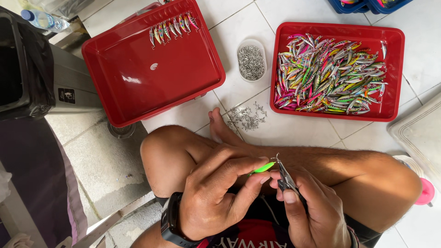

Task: The person sits on a tiled floor and uses pliers to attach small metal swivels to colorful soft plastic fishing lures. They pick up a lure, attach a swivel, and place the finished item into a red tray. The process is repeated for several lures.

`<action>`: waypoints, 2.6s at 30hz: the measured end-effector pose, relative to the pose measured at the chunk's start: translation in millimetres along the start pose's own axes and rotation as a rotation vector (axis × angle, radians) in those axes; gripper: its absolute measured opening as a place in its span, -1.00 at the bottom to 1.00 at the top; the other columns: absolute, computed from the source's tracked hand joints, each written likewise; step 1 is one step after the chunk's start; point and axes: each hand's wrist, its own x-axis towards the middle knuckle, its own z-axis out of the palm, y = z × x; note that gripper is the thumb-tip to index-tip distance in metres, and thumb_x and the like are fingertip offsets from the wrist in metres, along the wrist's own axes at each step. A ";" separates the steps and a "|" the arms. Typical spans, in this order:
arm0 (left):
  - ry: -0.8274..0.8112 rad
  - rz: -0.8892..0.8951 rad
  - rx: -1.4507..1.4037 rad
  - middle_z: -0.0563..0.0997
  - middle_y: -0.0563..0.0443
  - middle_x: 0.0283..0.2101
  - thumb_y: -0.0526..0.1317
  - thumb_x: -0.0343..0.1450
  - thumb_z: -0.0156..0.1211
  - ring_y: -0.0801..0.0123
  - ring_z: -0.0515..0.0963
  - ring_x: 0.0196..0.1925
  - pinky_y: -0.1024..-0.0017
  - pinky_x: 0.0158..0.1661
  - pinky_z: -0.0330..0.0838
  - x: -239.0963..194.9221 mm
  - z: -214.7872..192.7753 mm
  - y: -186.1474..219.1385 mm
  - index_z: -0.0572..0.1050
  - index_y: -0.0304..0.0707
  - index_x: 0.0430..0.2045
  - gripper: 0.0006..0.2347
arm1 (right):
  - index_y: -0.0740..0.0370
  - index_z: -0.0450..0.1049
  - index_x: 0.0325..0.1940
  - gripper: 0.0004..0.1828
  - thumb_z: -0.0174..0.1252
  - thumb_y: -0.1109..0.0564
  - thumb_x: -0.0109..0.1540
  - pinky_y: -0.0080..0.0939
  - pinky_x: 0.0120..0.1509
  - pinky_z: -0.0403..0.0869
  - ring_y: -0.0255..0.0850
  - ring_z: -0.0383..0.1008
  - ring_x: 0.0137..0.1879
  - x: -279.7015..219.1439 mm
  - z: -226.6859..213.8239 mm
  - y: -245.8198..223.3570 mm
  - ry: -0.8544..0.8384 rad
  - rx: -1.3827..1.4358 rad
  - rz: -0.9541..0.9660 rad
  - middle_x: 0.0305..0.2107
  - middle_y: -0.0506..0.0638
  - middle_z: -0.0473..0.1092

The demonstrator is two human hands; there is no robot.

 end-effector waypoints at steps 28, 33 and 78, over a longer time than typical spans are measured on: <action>0.041 0.100 0.270 0.62 -0.14 -0.22 -0.37 0.51 0.07 0.12 0.61 -0.26 0.28 -0.14 0.54 -2.9 8.7 0.9 0.52 -0.45 -0.22 -0.90 | 0.29 0.42 0.02 -0.66 -0.19 0.06 0.37 -0.09 0.07 0.47 -0.01 0.52 -0.08 -3.6 16.9 23.4 -0.008 -0.129 -0.037 -0.16 0.10 0.48; -0.038 0.145 0.358 0.52 -0.12 -0.23 -0.42 0.50 0.16 0.15 0.57 -0.30 0.27 -0.18 0.52 -1.7 -5.0 -0.1 0.52 -0.46 -0.14 -0.89 | 0.25 0.48 0.11 -0.52 -0.19 -0.09 0.37 -0.26 0.02 0.56 -0.24 0.60 -0.18 -4.7 8.5 21.9 -0.058 0.046 0.079 -0.16 0.00 0.53; -0.265 0.439 0.648 0.55 -0.19 -0.20 -0.44 0.56 -0.07 0.11 0.51 -0.27 0.24 -0.27 0.35 2.3 -31.2 -10.6 0.56 -0.45 -0.21 -0.83 | 0.11 0.40 -0.25 -0.82 -0.11 0.10 0.33 -0.16 -0.19 0.42 -0.13 0.44 -0.37 22.8 -32.4 27.1 -0.460 -0.141 -0.181 -0.45 -0.08 0.45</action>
